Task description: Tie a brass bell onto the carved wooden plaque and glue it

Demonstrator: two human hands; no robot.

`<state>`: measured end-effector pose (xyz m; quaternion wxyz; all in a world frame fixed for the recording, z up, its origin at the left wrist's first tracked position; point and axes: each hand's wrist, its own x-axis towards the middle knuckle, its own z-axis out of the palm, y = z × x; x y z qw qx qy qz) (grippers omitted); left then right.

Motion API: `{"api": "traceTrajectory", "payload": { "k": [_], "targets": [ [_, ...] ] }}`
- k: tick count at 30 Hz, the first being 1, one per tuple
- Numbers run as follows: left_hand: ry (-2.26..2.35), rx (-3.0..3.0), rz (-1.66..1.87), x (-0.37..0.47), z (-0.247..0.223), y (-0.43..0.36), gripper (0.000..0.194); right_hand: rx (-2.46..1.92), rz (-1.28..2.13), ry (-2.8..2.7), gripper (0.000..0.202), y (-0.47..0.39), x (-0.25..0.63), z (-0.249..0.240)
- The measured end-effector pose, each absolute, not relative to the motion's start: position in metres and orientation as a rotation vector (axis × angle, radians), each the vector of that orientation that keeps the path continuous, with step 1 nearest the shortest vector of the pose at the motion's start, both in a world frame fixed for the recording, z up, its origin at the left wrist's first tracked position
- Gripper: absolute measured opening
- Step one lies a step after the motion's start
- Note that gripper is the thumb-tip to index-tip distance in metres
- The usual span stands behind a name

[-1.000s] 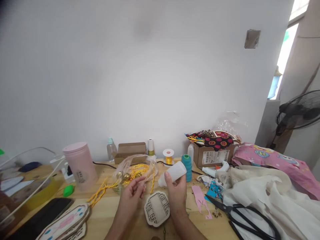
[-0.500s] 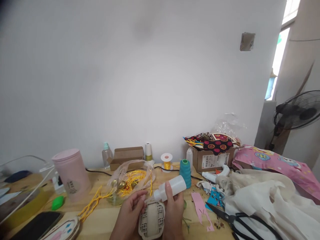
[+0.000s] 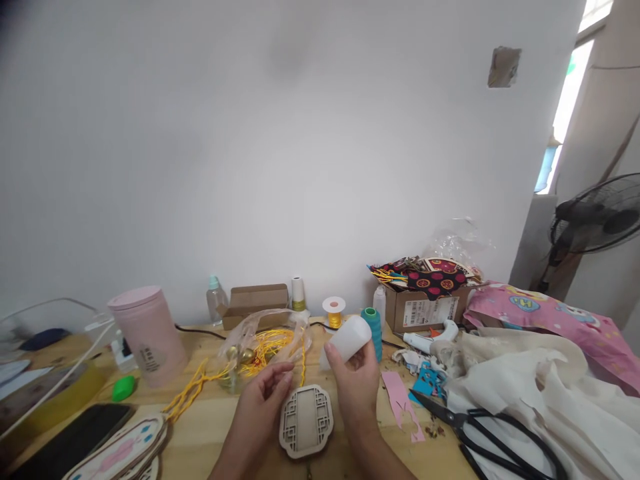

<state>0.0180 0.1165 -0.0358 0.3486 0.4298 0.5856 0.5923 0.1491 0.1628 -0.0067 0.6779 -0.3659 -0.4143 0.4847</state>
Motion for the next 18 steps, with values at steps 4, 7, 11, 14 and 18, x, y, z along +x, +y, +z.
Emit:
{"api": "traceTrajectory", "payload": {
  "k": [4, 7, 11, 14, 18],
  "targets": [
    [1.496, 1.104, 1.539, 0.017, -0.037, 0.116, 0.035, -0.813, 1.045, -1.055, 0.047, 0.162, 0.154, -0.005],
    [1.484, 1.074, 1.542, 0.017, -0.038, 0.116, 0.035, -0.788, 1.033, -1.217, 0.042, 0.159, 0.156, -0.001],
    [1.472, 1.13, 1.529, 0.018, -0.039, 0.116, 0.03, -0.784, 1.041, -1.369, 0.034, 0.154, 0.155, 0.004],
    [1.456, 1.173, 1.502, 0.019, -0.04, 0.116, 0.027, -0.809, 1.01, -1.421, 0.032, 0.152, 0.153, 0.005],
    [1.467, 1.188, 1.489, 0.02, -0.041, 0.115, 0.025, -0.858, 0.986, -1.451, 0.031, 0.154, 0.153, 0.001]
  ]
}}
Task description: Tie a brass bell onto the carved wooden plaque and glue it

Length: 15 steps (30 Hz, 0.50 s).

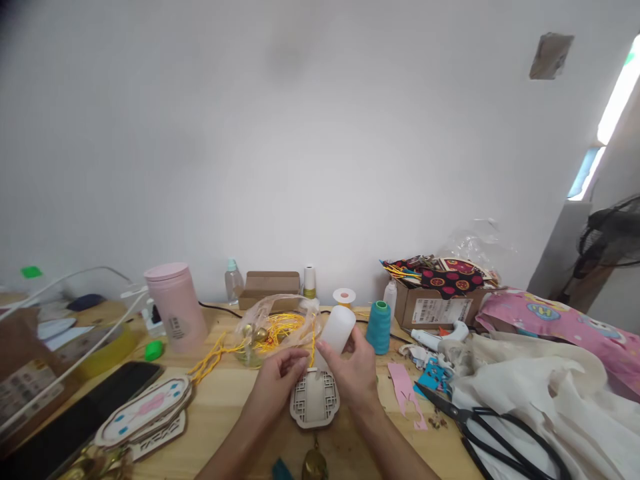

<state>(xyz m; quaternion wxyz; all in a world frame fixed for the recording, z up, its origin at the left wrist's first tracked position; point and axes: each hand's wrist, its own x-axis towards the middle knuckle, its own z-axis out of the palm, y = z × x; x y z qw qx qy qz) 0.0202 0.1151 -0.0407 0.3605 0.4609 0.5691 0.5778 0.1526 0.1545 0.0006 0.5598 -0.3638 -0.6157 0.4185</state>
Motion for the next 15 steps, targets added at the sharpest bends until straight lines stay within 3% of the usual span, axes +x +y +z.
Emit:
{"api": "traceTrajectory", "payload": {
  "k": [15],
  "targets": [
    [1.493, 1.202, 1.462, 0.0225, -0.0362, 0.1115, 0.022, -0.899, 0.867, -1.549, 0.029, 0.1528, 0.1481, -0.0019]
  ]
}}
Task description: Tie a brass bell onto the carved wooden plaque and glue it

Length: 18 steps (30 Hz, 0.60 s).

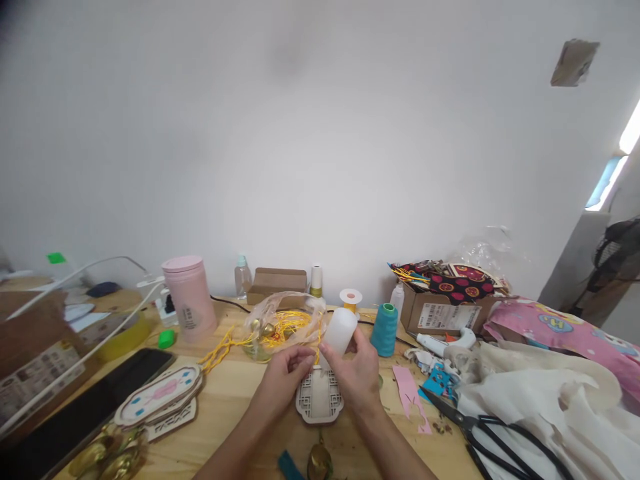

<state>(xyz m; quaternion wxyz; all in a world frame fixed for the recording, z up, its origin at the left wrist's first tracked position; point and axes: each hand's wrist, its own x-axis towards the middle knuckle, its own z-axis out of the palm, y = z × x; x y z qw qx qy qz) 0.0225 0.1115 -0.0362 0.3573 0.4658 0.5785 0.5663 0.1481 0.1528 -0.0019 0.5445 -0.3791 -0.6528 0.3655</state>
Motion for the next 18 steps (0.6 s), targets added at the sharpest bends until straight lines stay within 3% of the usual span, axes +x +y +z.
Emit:
{"api": "traceTrajectory", "payload": {
  "k": [18],
  "targets": [
    [1.528, 1.26, 1.408, 0.021, -0.039, 0.112, 0.021, -0.958, 0.687, -1.698, 0.03, 0.157, 0.149, -0.012]
  ]
}}
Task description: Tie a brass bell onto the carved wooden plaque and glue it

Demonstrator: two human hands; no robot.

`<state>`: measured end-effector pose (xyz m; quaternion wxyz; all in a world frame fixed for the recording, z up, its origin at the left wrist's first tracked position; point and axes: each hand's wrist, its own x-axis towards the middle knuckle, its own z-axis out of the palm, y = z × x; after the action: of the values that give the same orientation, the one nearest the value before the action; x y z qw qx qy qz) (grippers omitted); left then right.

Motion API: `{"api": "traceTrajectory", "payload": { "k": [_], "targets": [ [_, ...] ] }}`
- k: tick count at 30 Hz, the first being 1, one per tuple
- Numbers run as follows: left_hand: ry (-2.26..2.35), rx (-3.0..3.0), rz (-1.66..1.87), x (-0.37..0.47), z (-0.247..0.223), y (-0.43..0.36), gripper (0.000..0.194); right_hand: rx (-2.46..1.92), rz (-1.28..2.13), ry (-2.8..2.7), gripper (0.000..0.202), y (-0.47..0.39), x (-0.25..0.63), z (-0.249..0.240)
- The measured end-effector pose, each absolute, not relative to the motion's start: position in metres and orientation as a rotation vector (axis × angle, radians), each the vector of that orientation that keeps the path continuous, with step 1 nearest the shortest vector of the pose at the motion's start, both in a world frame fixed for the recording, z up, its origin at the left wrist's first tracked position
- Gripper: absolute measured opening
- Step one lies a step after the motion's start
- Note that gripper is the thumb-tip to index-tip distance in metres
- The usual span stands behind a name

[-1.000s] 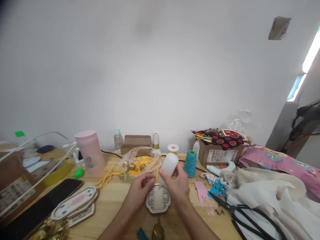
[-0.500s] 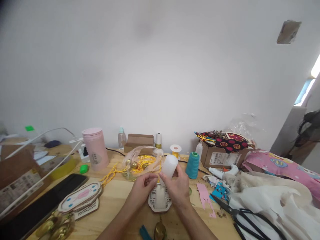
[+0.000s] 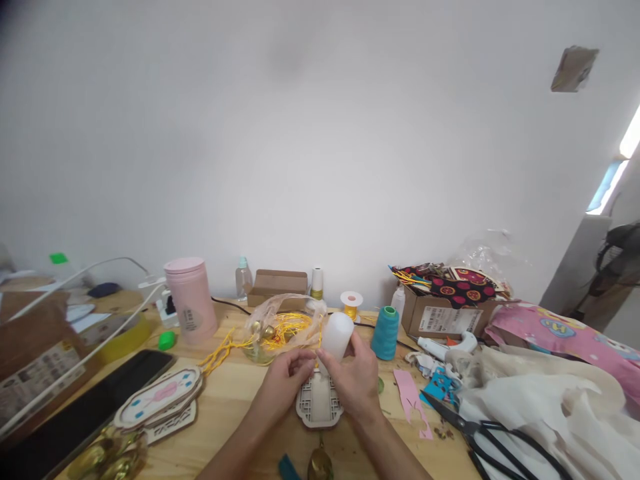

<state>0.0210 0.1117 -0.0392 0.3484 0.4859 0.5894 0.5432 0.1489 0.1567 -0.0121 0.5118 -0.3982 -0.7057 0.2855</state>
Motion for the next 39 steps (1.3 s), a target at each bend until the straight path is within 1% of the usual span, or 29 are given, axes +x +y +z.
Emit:
{"api": "traceTrajectory", "payload": {
  "k": [16, 22, 30, 39],
  "targets": [
    [1.53, 1.206, 1.45, 0.021, -0.038, 0.112, 0.022, -0.924, 0.742, -1.63, 0.028, 0.157, 0.15, -0.009],
    [1.526, 1.202, 1.454, 0.021, -0.037, 0.112, 0.02, -0.935, 0.7, -1.665, 0.032, 0.158, 0.149, -0.014],
    [1.536, 1.21, 1.449, 0.02, -0.035, 0.111, 0.018, -0.93, 0.679, -1.66, 0.031, 0.158, 0.148, -0.013],
    [1.525, 1.218, 1.441, 0.022, -0.034, 0.11, 0.021, -0.955, 0.66, -1.7, 0.033, 0.16, 0.149, -0.018]
  ]
}}
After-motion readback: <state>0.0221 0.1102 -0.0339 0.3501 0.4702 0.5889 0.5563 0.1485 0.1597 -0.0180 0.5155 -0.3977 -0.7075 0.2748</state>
